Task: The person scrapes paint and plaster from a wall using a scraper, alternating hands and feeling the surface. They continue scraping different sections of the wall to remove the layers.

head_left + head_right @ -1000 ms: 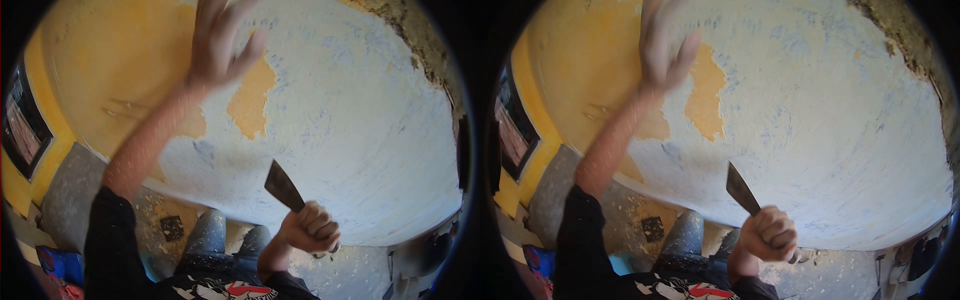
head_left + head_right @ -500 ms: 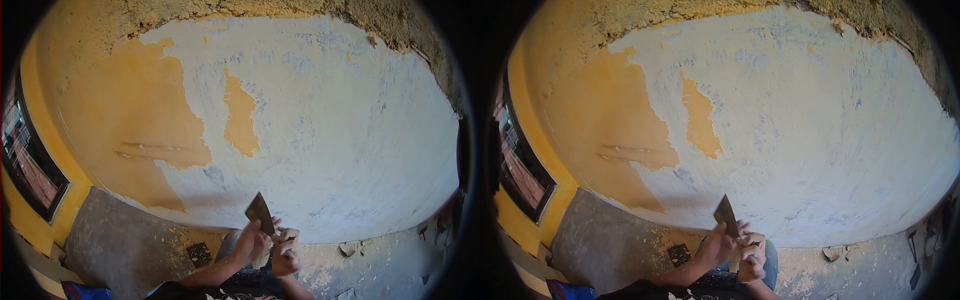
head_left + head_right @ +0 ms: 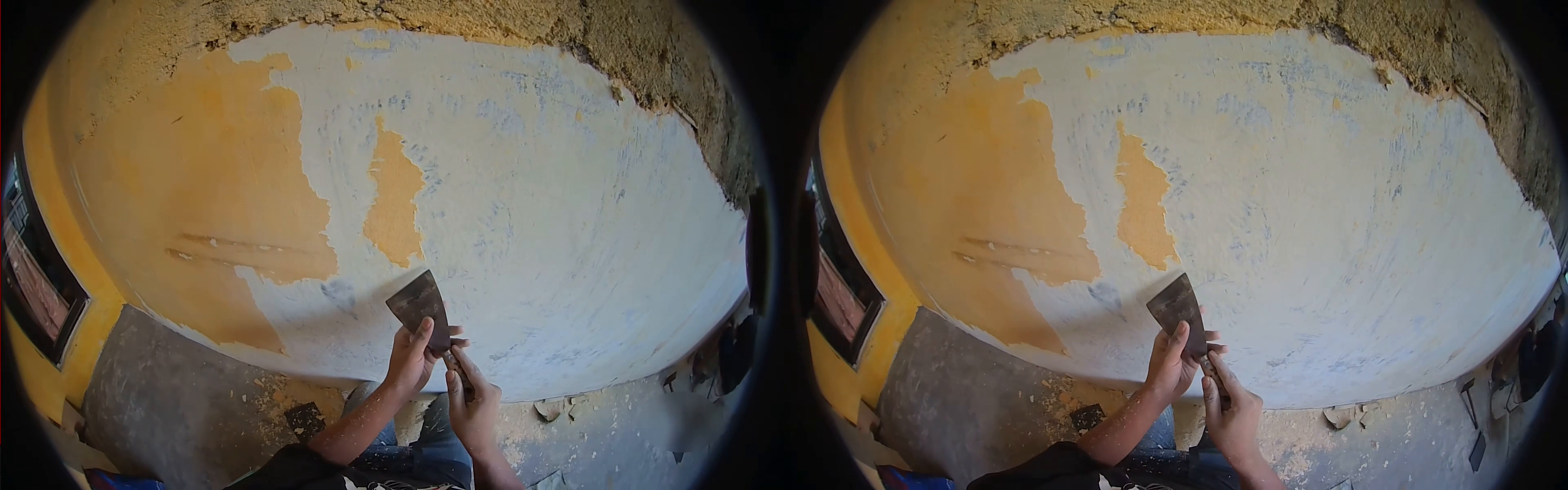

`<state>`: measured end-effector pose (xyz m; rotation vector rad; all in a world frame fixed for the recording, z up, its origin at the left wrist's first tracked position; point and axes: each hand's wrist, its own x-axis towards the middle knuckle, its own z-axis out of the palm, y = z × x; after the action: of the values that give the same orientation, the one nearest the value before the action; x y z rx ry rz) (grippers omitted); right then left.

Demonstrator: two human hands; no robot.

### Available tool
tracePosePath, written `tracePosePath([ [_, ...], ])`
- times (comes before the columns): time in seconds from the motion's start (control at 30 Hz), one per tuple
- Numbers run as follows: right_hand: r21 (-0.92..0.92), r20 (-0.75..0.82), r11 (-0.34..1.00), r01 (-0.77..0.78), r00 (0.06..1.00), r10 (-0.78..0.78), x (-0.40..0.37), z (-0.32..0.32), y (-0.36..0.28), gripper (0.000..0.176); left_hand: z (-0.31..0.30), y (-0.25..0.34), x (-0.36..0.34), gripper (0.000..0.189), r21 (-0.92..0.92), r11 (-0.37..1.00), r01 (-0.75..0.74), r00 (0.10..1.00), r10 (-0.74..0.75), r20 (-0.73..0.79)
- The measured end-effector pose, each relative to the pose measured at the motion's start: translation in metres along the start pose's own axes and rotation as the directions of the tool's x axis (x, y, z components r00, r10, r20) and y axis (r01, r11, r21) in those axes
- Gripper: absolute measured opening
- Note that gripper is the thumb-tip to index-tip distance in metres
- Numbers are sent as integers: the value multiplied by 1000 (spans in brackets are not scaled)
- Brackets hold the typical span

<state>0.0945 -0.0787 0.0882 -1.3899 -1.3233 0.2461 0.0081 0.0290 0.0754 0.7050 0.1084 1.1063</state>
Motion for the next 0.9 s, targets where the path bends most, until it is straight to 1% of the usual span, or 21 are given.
tracePosePath([
  [0.03, 20, 10, 995, -93, 996, 93, 2, 0, -9, 36, -2, -1, 6, 37, 6, 1000, -31, 999, 31, -27],
  [0.07, 15, 7, 996, -93, 996, 93, 3, 3, -7, 36, -2, -2, 11, 37, 13, 998, -60, 997, 61, -54],
  [0.13, -14, -65, 1000, -10, 998, 9, 4, 9, 0, 37, -1, -4, 17, 35, -7, 998, -55, 996, 54, -67],
  [0.2, -16, -83, 1000, -7, 997, 6, 7, 11, 2, 37, -2, -6, 22, 33, -23, 998, -51, 995, 48, -86],
  [0.27, -19, -102, 1000, -12, 995, 9, 10, 14, 1, 37, -4, -8, 24, 31, -40, 997, -71, 996, 69, -61],
  [0.3, -20, -84, 999, -30, 996, 28, 14, 15, -1, 36, -3, -7, 26, 31, -27, 995, -97, 992, 94, -79],
  [0.33, -22, -69, 999, -49, 996, 48, 19, 15, -4, 35, -3, -4, 31, 31, -31, 996, -87, 993, 84, -79],
  [0.37, -26, -73, 998, -60, 996, 58, 27, 15, -7, 35, -5, 1, 36, 31, -47, 991, -125, 989, 121, -81],
  [0.4, -37, -33, 997, -66, 997, 64, 36, 17, -10, 35, -7, 8, 40, 30, -60, 985, -160, 984, 154, -88],
  [0.43, -51, 15, 996, -71, 997, 72, 38, 16, -12, 34, -2, 19, 39, 28, -98, 989, -111, 993, 105, -60],
  [0.47, -52, 22, 996, -76, 997, 78, 35, 13, -15, 34, 1, 19, 32, 28, -100, 989, -110, 992, 104, -69],
  [0.53, -176, -6, 968, 178, 983, -182, 25, 8, -15, 34, 3, 11, 20, 27, -126, 989, -83, 992, 69, -108],
  [0.57, -132, -38, 982, 136, 989, -142, 16, 9, -11, 34, 0, 5, 16, 26, -156, 987, -45, 997, 34, -73],
  [0.6, -137, -37, 982, 131, 990, -137, 17, 10, -9, 34, -2, 2, 20, 26, -161, 986, -40, 997, 28, -75],
  [0.67, -133, -20, 991, -15, 1000, 13, 13, 12, -17, 34, -1, 1, 19, 24, -150, 987, -58, 989, 37, -141],
  [0.7, -138, -19, 990, -33, 999, 31, 10, 13, -16, 34, -6, 2, 19, 26, -149, 988, -34, 994, 17, -112],
  [0.77, -208, 23, 978, 29, 999, -25, 7, 13, -14, 31, -5, 6, 19, 26, -160, 987, -11, 992, -9, -128],
  [0.8, -213, 30, 977, 14, 1000, -8, 5, 12, -12, 31, -4, 6, 16, 27, -162, 987, -1, 990, -23, -143],
  [0.83, -188, -10, 982, -2, 1000, 0, 5, 12, -10, 30, -4, 2, 18, 29, -125, 992, -30, 988, 10, -155],
  [0.87, -157, -57, 988, -1, 998, -9, 9, 15, -6, 29, -5, 0, 19, 30, -90, 996, -10, 993, -1, -115],
  [0.9, -150, -85, 988, 45, 995, -59, 10, 19, 2, 30, -3, 4, 24, 29, -68, 997, -33, 991, 24, -131],
])
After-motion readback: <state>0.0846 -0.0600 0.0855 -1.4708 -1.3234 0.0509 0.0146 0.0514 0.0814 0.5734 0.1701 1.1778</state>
